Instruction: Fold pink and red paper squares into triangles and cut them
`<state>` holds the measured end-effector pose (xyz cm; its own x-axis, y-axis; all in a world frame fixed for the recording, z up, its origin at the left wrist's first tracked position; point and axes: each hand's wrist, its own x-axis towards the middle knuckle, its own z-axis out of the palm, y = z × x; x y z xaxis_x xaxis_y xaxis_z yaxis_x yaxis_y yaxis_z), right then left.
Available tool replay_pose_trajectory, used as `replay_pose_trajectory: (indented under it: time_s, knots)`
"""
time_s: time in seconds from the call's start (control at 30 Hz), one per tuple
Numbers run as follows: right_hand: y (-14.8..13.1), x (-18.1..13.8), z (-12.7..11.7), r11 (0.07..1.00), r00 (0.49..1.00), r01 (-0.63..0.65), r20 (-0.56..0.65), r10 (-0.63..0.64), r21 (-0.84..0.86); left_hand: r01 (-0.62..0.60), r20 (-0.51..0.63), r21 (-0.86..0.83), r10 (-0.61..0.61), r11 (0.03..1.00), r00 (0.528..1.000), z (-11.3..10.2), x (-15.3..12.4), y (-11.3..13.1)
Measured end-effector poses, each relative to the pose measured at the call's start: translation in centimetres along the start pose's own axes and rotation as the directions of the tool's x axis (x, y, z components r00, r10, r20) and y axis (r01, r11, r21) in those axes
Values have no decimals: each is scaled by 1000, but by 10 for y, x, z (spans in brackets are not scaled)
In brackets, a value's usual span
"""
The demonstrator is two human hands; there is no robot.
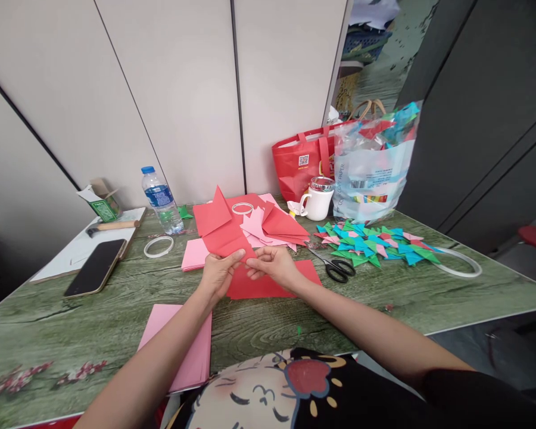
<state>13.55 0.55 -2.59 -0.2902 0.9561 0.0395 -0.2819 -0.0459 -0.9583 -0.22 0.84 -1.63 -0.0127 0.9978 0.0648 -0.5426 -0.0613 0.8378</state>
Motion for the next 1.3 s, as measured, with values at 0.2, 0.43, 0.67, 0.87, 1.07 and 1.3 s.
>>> replay_pose_trajectory:
  time_s: [0.2,0.43,0.67,0.87,1.07,1.3]
  knots:
    - [1,0,1,1000,1000,6,-11,-6,-9,-18,-42,2,18,1000,999,3,-2,-1]
    - [1,0,1,1000,1000,-9,-14,8,-28,-36,-59,4,37,999,998,4,-2,-3]
    - [4,0,-1,998,1000,24,1,-24,-66,-54,-63,-4,54,999,997,3,-3,-2]
    - [5,-2,-2,997,999,39,33,-36,-70,-113,-91,-42,108,993,990,3,1,1]
    - [5,-4,0,997,998,64,6,-63,-32,-103,-92,-91,95,990,991,3,1,2]
    - [7,-5,3,997,997,72,-13,-72,-23,-97,-96,-121,85,988,992,4,0,1]
